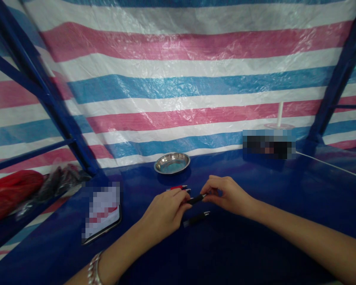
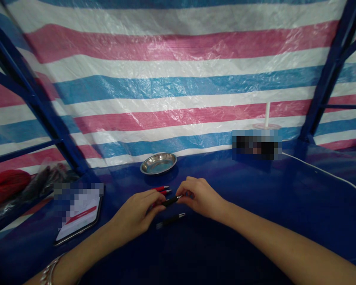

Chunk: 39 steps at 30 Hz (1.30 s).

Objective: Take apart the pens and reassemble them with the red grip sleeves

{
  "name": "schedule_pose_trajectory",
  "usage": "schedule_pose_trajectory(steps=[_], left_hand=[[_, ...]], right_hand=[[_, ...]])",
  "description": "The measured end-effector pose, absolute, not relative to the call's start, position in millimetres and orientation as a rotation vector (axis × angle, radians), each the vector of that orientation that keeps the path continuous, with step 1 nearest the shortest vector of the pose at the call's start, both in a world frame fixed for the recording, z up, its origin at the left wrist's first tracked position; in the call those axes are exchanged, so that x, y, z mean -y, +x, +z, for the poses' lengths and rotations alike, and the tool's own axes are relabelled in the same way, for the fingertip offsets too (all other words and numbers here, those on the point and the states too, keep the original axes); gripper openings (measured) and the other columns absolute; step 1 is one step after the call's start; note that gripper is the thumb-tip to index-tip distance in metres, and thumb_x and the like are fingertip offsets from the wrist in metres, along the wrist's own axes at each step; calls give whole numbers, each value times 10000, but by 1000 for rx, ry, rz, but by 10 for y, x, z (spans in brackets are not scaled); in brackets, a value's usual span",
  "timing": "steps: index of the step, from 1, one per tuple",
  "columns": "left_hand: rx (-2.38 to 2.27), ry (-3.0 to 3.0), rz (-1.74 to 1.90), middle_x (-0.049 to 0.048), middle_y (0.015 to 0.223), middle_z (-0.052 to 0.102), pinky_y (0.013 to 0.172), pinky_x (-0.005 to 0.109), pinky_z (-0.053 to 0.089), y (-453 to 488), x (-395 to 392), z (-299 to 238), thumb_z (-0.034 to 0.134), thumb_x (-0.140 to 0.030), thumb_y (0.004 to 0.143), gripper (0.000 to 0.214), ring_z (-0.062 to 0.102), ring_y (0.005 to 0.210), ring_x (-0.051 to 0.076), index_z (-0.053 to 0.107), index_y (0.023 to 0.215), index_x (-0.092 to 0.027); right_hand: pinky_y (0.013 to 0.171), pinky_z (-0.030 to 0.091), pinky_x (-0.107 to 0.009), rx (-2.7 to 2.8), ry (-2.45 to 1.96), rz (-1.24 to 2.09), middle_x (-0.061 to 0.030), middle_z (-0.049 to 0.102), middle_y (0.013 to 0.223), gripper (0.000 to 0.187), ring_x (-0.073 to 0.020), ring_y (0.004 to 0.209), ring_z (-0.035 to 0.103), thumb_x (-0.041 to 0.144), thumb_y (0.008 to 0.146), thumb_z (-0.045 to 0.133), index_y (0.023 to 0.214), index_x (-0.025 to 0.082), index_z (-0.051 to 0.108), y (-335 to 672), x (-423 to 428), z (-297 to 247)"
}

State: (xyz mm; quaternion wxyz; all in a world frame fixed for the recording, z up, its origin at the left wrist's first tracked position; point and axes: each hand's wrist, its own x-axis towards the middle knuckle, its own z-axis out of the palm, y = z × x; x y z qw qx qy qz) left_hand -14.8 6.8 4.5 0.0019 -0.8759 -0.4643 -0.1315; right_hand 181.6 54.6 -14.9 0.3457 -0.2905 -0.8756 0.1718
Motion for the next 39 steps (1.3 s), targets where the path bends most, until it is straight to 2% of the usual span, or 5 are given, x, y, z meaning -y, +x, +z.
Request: schedule_pose_trajectory(steps=[4, 11, 19, 33, 39], left_hand=[[1480, -2706, -479, 28, 831, 554, 649, 268, 422, -153, -79, 24, 443, -159, 800, 91, 532, 750, 160, 515, 855, -170], [1376, -2740, -634, 63, 979, 511, 722, 283, 447, -161, -88, 1, 409, -134, 808, 151, 526, 819, 152, 535, 885, -160], [1415, -2707, -766, 83, 1065, 506, 637, 264, 482, -142, -71, -9, 469, -143, 769, 111, 557, 731, 135, 556, 838, -152], [1380, -2695, -784, 81, 1038, 521, 627, 255, 478, -137, -67, -45, 458, -125, 768, 132, 554, 709, 128, 543, 866, -147], [1408, -2639, -760, 65, 861, 592, 640, 276, 468, -126, -68, -26, 449, -150, 796, 142, 559, 693, 146, 548, 898, -137]], right_hand=[[516, 373, -176, 2273, -780, 487, 11, 530, 659, 51, -66, 551, 483, 150, 688, 604, 737, 153, 589, 1813, -554, -162], [507, 376, -164, 2252, -798, 563, 20, 553, 647, 47, -67, 562, 503, 164, 695, 597, 734, 158, 571, 1805, -550, -170], [513, 378, -170, 2258, -794, 516, 13, 580, 665, 36, -76, 583, 513, 174, 703, 588, 736, 166, 576, 1803, -522, -123], [513, 366, -177, 2274, -798, 571, 9, 618, 646, 120, -78, 555, 530, 241, 777, 507, 761, 162, 596, 1815, -534, -129], [493, 360, -187, 2223, -811, 664, 6, 639, 680, 161, -99, 589, 554, 291, 745, 550, 844, 167, 582, 1806, -552, -157]])
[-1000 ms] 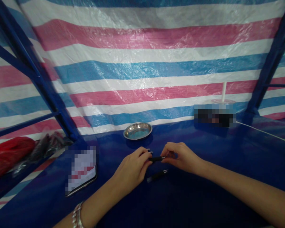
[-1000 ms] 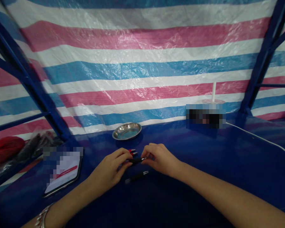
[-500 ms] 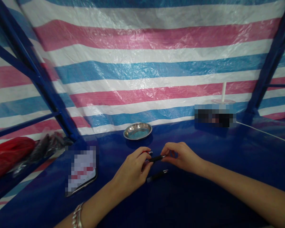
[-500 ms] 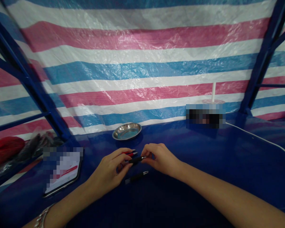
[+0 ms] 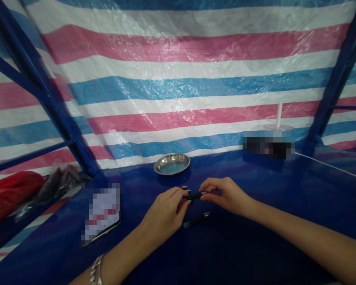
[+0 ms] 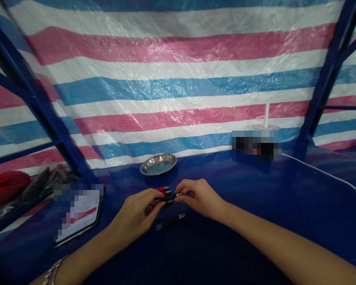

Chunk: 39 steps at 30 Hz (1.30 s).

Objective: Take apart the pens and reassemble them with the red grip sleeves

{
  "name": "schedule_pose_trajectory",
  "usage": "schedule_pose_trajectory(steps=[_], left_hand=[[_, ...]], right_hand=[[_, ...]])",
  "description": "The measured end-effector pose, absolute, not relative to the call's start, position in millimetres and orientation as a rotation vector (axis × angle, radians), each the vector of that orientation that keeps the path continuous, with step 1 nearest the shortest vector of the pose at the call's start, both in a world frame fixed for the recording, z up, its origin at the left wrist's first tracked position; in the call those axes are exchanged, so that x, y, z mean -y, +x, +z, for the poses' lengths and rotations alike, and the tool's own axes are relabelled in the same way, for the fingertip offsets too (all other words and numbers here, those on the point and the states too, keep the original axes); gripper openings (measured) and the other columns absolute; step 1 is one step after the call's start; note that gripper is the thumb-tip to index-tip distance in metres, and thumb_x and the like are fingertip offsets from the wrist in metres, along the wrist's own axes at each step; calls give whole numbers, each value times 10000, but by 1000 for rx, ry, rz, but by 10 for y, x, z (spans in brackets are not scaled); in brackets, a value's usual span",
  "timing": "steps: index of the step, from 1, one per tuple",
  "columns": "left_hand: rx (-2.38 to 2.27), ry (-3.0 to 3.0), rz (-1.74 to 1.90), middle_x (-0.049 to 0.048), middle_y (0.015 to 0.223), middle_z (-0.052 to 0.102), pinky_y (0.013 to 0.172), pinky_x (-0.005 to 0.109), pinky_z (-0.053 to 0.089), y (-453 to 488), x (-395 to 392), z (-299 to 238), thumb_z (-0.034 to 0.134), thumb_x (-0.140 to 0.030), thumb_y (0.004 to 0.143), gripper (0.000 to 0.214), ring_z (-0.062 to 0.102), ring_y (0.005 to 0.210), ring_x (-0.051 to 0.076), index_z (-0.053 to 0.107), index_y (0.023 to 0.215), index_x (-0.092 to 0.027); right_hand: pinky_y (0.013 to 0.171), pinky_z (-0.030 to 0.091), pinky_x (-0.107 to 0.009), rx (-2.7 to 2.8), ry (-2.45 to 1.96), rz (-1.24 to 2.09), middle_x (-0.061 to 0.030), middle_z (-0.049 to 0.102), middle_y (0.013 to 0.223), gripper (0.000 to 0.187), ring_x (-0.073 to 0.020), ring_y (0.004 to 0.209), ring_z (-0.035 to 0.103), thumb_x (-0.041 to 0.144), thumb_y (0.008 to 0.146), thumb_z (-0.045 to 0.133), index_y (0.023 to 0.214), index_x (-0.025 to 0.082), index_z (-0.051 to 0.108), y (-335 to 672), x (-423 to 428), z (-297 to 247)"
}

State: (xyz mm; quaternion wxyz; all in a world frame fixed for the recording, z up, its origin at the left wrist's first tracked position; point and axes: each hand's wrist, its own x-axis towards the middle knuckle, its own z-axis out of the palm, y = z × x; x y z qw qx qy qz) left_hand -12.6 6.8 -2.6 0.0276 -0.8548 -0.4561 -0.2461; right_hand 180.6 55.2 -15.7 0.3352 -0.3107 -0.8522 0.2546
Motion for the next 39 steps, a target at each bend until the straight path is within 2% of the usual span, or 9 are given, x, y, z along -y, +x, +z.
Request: schedule_pose_trajectory(steps=[6, 15, 24, 32, 39], left_hand=[[1437, -2599, -839, 36, 788, 612, 595, 238, 456, -124, -75, -13, 501, -166, 778, 118, 568, 656, 135, 580, 863, -149], [1693, -2654, -962, 11, 672, 621, 518, 204, 446, -70, -35, 61, 561, -166, 718, 67, 567, 557, 116, 610, 757, -142], [2121, -2868, -1125, -2, 545, 606, 486, 212, 462, -33, -32, 111, 524, -219, 730, 123, 601, 524, 142, 590, 773, -123], [1934, -2787, -1022, 7, 613, 621, 515, 216, 463, -51, -48, 85, 528, -216, 736, 102, 592, 546, 133, 597, 759, -145], [1813, -2712, -1021, 10, 655, 627, 523, 216, 455, -48, -36, 90, 531, -195, 732, 90, 586, 569, 133, 604, 762, -152]], right_hand=[[589, 411, -208, 2152, -782, 774, -2, 653, 711, 112, -111, 647, 585, 260, 739, 560, 789, 161, 580, 1793, -546, -162], [533, 391, -192, 2102, -782, 728, 1, 657, 690, 84, -118, 639, 600, 232, 704, 598, 755, 166, 602, 1794, -530, -154], [582, 432, -212, 2044, -732, 807, 6, 639, 676, 57, -117, 643, 588, 206, 684, 609, 723, 166, 604, 1807, -541, -133], [570, 426, -211, 2018, -734, 961, -8, 634, 678, 81, -119, 637, 591, 180, 669, 616, 726, 146, 570, 1806, -541, -123], [564, 417, -215, 2011, -754, 959, -7, 638, 665, 96, -121, 621, 586, 194, 671, 615, 734, 151, 556, 1804, -545, -135]])
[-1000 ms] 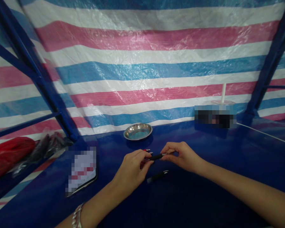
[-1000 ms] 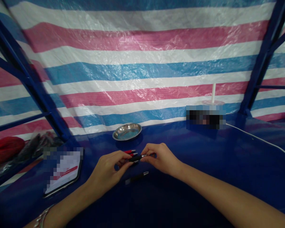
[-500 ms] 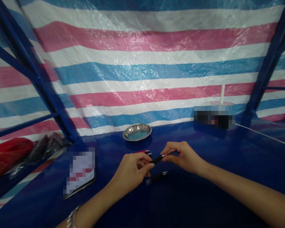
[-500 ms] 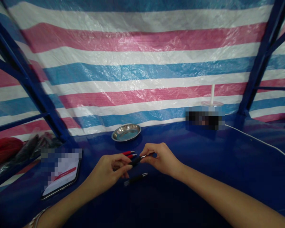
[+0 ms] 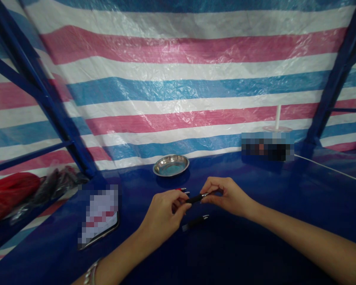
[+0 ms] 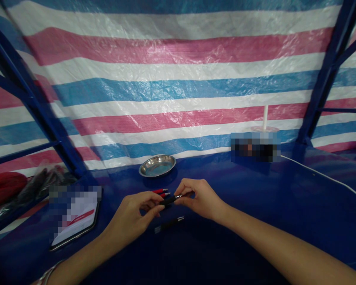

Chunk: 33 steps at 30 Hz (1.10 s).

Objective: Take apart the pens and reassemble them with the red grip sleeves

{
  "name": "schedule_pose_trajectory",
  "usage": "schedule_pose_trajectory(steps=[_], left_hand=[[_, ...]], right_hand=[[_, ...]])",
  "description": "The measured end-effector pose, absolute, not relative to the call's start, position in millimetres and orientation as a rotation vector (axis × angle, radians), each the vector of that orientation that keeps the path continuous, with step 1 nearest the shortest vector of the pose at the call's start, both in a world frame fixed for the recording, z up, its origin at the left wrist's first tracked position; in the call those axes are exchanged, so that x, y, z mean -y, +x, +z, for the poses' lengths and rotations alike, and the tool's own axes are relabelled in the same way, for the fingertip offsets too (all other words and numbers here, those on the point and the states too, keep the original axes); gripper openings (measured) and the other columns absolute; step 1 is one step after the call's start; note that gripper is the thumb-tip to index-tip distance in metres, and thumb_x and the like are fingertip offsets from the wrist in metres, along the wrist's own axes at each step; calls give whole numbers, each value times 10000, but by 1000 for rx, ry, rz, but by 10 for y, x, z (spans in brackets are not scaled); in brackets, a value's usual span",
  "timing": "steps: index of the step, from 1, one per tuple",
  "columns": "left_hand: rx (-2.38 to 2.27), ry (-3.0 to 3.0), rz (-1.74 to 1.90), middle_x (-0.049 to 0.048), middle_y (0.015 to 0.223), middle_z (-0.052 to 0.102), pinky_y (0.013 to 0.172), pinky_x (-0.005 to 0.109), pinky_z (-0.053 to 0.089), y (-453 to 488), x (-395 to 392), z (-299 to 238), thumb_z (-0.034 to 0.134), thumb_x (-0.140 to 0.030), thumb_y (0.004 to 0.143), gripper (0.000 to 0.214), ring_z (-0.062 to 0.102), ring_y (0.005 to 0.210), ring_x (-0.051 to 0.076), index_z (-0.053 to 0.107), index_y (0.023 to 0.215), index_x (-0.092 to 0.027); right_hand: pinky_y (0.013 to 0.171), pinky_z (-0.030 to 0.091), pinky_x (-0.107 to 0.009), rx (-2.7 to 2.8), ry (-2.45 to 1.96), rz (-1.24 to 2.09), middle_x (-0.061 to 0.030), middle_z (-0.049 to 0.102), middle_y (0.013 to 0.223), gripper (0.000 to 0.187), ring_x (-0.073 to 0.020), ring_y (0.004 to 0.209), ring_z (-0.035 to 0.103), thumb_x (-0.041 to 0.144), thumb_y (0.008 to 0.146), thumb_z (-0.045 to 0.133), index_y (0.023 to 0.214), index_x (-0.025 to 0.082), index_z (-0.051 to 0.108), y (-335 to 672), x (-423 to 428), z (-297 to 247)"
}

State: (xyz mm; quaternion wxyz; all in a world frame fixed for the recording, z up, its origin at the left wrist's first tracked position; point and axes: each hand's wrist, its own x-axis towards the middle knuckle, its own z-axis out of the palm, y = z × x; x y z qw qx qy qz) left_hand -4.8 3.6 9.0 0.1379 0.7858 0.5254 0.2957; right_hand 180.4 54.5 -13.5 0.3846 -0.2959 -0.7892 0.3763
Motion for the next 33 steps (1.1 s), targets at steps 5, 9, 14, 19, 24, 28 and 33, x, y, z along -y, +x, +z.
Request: schedule_pose_trajectory(steps=[5, 9, 14, 19, 24, 28, 33], left_hand=[[-1476, 2113, 803, 0, 589, 608, 494, 205, 449, -39, -35, 89, 525, -211, 734, 94, 587, 525, 129, 587, 757, -144], [-1435, 2007, 779, 4, 604, 608, 490, 199, 451, -46, -53, 60, 509, -227, 746, 110, 598, 529, 130, 572, 771, -141], [-1447, 2046, 797, -2, 609, 607, 492, 201, 449, -44, -53, 64, 509, -232, 749, 106, 591, 526, 126, 571, 774, -150], [-1487, 2151, 867, -7, 598, 598, 513, 212, 450, -30, -32, 91, 541, -213, 726, 69, 580, 541, 127, 567, 747, -153], [-1510, 2208, 912, 1, 635, 602, 522, 217, 452, -41, -41, 81, 540, -205, 730, 74, 576, 560, 127, 570, 769, -151], [-1529, 2221, 909, 6, 659, 608, 526, 218, 456, -58, -50, 63, 534, -208, 737, 79, 580, 570, 128, 568, 779, -151], [-1520, 2269, 902, 3, 658, 607, 529, 215, 457, -70, -51, 51, 531, -208, 742, 77, 582, 578, 129, 567, 783, -155]], right_hand=[[565, 429, -207, 2016, -716, 963, -7, 642, 671, 89, -120, 630, 597, 203, 667, 621, 702, 147, 561, 1808, -533, -120], [562, 435, -203, 2030, -693, 934, -5, 641, 658, 95, -118, 622, 598, 213, 661, 630, 678, 144, 566, 1810, -538, -119], [569, 437, -202, 2022, -720, 958, -7, 645, 663, 115, -120, 628, 600, 227, 661, 633, 696, 149, 556, 1808, -536, -115], [542, 424, -208, 2099, -773, 926, -20, 631, 620, 200, -118, 587, 586, 335, 748, 536, 679, 148, 547, 1814, -523, -98], [509, 392, -195, 2138, -757, 836, 10, 621, 653, 266, -101, 563, 550, 327, 740, 553, 951, 169, 511, 1824, -540, -102], [513, 378, -190, 2156, -755, 759, 6, 614, 659, 132, -95, 571, 540, 284, 767, 521, 830, 168, 528, 1828, -547, -106], [531, 378, -193, 2207, -768, 715, 4, 597, 633, 190, -94, 574, 537, 336, 798, 471, 771, 163, 548, 1829, -544, -97]])
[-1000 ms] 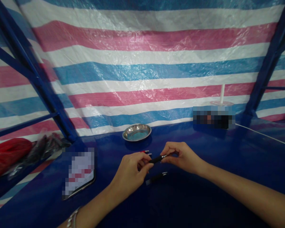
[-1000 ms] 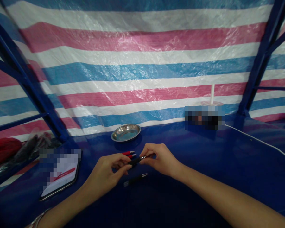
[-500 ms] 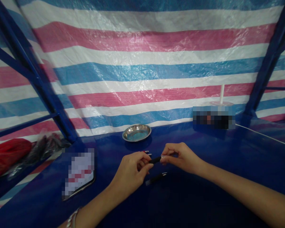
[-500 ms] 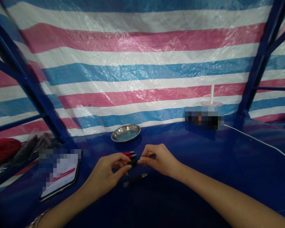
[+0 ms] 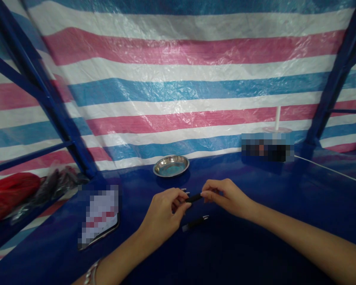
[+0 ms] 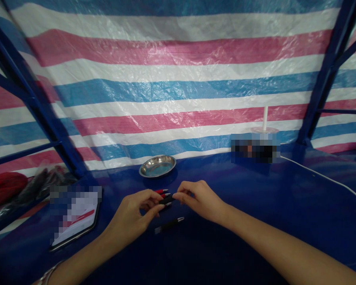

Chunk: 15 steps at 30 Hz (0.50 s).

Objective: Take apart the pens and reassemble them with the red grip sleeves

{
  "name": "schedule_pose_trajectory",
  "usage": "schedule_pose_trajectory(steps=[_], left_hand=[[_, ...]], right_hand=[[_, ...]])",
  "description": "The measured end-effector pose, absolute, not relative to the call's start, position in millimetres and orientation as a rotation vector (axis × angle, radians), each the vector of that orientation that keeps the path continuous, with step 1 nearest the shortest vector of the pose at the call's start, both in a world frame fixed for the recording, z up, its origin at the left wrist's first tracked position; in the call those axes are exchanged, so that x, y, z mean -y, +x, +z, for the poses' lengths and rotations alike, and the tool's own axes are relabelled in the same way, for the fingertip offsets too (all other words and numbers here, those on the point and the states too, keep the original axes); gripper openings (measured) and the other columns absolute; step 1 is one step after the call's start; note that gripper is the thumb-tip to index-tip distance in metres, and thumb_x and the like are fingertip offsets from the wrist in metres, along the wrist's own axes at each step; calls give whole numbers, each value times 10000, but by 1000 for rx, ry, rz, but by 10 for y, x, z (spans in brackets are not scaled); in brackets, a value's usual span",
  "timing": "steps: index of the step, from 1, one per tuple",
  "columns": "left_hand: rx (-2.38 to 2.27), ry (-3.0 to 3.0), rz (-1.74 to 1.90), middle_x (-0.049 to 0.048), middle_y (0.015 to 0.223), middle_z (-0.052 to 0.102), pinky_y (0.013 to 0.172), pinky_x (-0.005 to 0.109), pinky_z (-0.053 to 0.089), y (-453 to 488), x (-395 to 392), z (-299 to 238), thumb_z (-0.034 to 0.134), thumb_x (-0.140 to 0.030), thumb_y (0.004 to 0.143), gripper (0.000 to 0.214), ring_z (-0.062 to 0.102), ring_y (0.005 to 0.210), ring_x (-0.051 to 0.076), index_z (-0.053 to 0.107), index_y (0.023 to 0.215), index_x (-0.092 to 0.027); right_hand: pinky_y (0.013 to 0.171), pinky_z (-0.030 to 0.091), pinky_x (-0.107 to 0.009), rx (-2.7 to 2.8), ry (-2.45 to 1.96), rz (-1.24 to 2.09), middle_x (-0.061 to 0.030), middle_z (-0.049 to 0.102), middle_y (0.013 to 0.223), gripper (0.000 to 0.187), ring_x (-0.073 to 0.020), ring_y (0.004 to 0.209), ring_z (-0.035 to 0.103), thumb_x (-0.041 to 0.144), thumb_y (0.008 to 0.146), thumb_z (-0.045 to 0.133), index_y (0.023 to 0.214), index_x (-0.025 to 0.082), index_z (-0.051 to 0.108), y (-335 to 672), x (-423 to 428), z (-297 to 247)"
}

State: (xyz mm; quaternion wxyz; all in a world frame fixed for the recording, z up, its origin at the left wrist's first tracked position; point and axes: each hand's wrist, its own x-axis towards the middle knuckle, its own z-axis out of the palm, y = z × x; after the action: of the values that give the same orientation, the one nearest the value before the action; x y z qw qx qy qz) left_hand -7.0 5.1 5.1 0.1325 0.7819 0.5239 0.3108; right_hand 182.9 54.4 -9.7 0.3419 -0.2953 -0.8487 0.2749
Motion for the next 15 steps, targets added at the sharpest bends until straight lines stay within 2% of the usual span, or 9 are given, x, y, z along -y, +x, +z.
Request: schedule_pose_trajectory(steps=[3, 6, 8, 13, 15], left_hand=[[-1526, 2283, 901, 6, 669, 609, 536, 217, 458, -69, -52, 50, 527, -211, 745, 85, 582, 585, 129, 571, 792, -155], [-1531, 2279, 891, 10, 684, 613, 536, 219, 458, -70, -49, 48, 523, -217, 750, 91, 582, 586, 130, 567, 798, -154], [-1530, 2288, 888, 9, 687, 611, 541, 221, 457, -73, -49, 48, 523, -220, 751, 92, 581, 587, 130, 566, 799, -155], [-1535, 2303, 887, 7, 685, 602, 552, 226, 456, -76, -56, 54, 516, -226, 758, 99, 575, 590, 129, 568, 804, -155], [-1532, 2302, 884, 8, 698, 603, 552, 224, 455, -76, -59, 54, 513, -222, 760, 100, 574, 592, 127, 568, 808, -154]], right_hand=[[522, 371, -185, 2196, -753, 708, 12, 600, 661, 176, -91, 579, 534, 318, 770, 518, 869, 172, 519, 1828, -539, -99], [534, 364, -186, 2211, -740, 661, 9, 595, 674, 129, -92, 603, 530, 297, 784, 499, 793, 171, 522, 1827, -535, -99], [531, 352, -190, 2238, -755, 618, 11, 584, 653, 165, -89, 589, 515, 310, 800, 473, 738, 167, 529, 1827, -536, -96], [524, 353, -185, 2231, -773, 645, 10, 593, 679, 167, -92, 597, 523, 327, 782, 499, 842, 172, 518, 1829, -535, -77], [529, 355, -180, 2226, -746, 639, 8, 593, 688, 142, -90, 608, 525, 302, 780, 505, 829, 169, 523, 1829, -529, -69]])
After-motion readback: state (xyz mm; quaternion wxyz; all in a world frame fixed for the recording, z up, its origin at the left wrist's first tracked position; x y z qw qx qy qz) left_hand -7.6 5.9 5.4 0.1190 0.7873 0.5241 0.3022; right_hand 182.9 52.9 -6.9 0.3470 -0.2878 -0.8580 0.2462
